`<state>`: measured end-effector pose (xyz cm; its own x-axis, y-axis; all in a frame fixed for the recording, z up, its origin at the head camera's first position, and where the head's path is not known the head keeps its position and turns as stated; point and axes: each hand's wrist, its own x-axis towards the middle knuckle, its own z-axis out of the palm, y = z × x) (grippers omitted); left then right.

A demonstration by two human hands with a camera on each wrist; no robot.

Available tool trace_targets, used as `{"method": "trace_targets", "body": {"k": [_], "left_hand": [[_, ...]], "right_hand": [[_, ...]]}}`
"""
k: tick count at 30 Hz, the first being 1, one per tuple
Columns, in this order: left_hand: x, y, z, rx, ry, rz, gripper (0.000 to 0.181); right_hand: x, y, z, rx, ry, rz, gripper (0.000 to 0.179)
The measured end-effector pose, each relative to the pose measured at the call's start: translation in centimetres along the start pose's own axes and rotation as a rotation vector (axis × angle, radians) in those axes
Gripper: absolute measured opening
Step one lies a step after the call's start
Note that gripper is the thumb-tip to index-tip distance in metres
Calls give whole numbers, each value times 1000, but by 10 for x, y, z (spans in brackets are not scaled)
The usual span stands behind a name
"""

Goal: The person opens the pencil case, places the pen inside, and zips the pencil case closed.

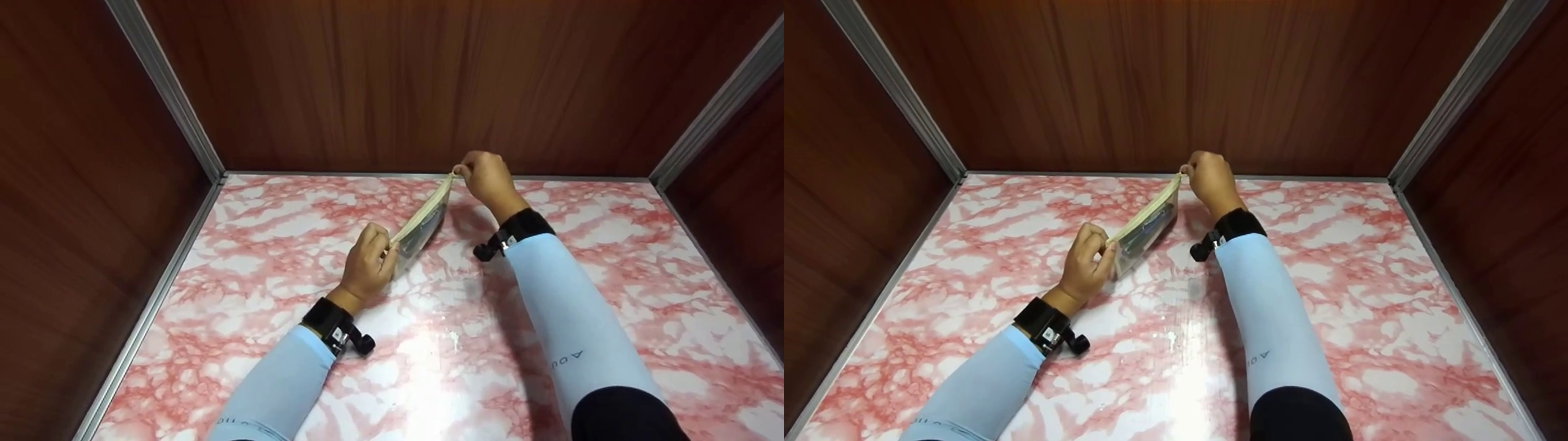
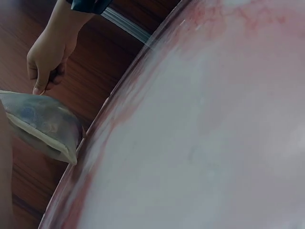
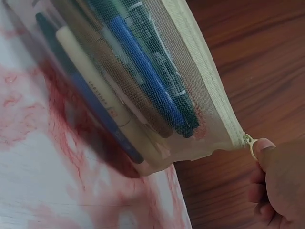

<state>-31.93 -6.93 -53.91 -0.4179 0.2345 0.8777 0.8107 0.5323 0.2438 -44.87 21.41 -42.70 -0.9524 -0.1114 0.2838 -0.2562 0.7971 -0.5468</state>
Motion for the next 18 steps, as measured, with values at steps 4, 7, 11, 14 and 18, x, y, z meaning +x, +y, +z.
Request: {"method": "trace_targets", "body": {"k": [4, 7, 11, 14, 18], "left_hand": [[2, 2, -1, 12, -9, 31, 25], [1, 4, -3, 19, -36, 51, 24], [1, 3, -6, 17, -34, 83, 22], [-1, 2, -9, 7, -24, 122, 19], [0, 3, -10, -14, -34, 179, 12]], "right_hand": [[1, -1, 1, 14, 3, -2, 23], [0, -2, 2, 9, 13, 7, 23], [0, -5, 3, 20, 8, 24, 23], [-2, -9, 6, 70, -24, 36, 25], [-5, -13, 17, 231, -42, 34, 23]]}}
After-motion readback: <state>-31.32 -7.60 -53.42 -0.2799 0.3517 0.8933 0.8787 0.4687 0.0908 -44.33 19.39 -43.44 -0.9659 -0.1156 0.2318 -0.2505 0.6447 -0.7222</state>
